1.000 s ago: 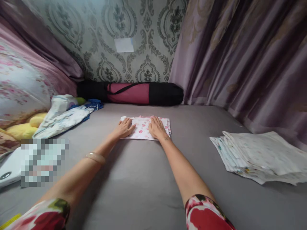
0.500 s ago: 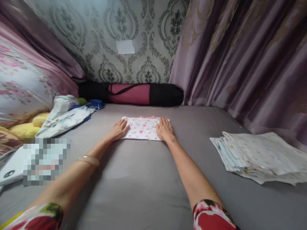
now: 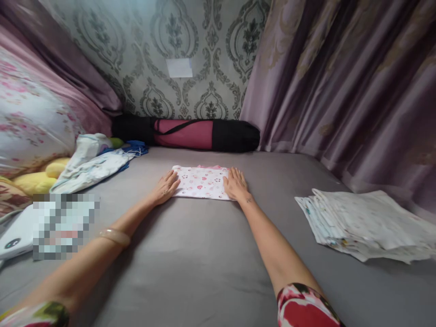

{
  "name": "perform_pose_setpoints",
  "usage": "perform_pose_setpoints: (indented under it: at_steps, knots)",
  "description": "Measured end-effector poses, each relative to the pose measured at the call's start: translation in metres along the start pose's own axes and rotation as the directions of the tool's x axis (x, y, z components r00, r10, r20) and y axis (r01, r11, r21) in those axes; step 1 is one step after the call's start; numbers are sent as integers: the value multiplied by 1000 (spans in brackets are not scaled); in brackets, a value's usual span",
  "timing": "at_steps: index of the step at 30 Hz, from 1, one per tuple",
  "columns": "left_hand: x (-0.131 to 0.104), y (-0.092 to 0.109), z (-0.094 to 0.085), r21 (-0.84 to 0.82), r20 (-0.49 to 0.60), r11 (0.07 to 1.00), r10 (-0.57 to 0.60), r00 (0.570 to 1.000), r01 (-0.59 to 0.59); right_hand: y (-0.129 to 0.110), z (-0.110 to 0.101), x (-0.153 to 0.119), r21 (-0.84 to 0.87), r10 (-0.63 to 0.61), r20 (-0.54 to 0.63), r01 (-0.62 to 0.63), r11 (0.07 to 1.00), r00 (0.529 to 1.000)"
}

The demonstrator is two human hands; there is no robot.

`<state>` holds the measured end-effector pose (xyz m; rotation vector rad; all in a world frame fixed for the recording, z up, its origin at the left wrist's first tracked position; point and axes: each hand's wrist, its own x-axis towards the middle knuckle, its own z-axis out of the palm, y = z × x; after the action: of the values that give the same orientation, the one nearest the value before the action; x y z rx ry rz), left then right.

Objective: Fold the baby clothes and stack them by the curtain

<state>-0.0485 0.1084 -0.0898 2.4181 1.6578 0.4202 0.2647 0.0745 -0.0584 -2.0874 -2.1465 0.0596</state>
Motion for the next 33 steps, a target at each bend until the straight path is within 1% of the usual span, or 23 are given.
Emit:
perform_pose_setpoints:
  at_steps: [2, 4, 8, 13, 15, 18, 20, 24, 28, 33]
  knots:
    - [-10, 2, -5, 3, 9, 1000, 10, 1000, -10, -1, 2, 0, -7, -30, -18, 30, 1000, 999]
    - [-16, 6, -10, 14, 26, 1000, 2, 1000, -2, -2, 6, -1, -8, -39, -4, 39, 999, 999]
    - [-21, 16, -18, 43, 48, 999, -26, 999, 24, 0, 13, -2, -33, -38, -3, 38, 999, 999]
    - [-24, 22, -22, 59, 35, 998, -25, 999, 23, -1, 8, 3, -51, -21, 54, 24, 998, 998]
    - [-25, 23, -21, 84, -5, 996, 5, 1000, -5, -7, 6, 7, -47, -11, 45, 13, 999, 999]
    - [-26, 20, -17, 125, -73, 989, 84, 994, -75, -19, 8, 10, -32, -36, -14, 36, 999, 999]
    - [-26, 18, -14, 130, -68, 986, 117, 991, -108, -27, 11, 7, -20, -47, -17, 47, 999, 999]
    - [-24, 14, -11, 111, -13, 987, 121, 993, -119, -31, 14, 2, -12, -31, 9, 31, 999, 999]
    - [-24, 15, -12, 100, -21, 987, 128, 992, -125, -34, 14, 9, -14, -21, 42, 22, 1000, 999]
    - [-28, 21, -19, 94, -31, 989, 115, 993, -111, -57, 15, 12, 0, -76, -13, 76, 997, 997]
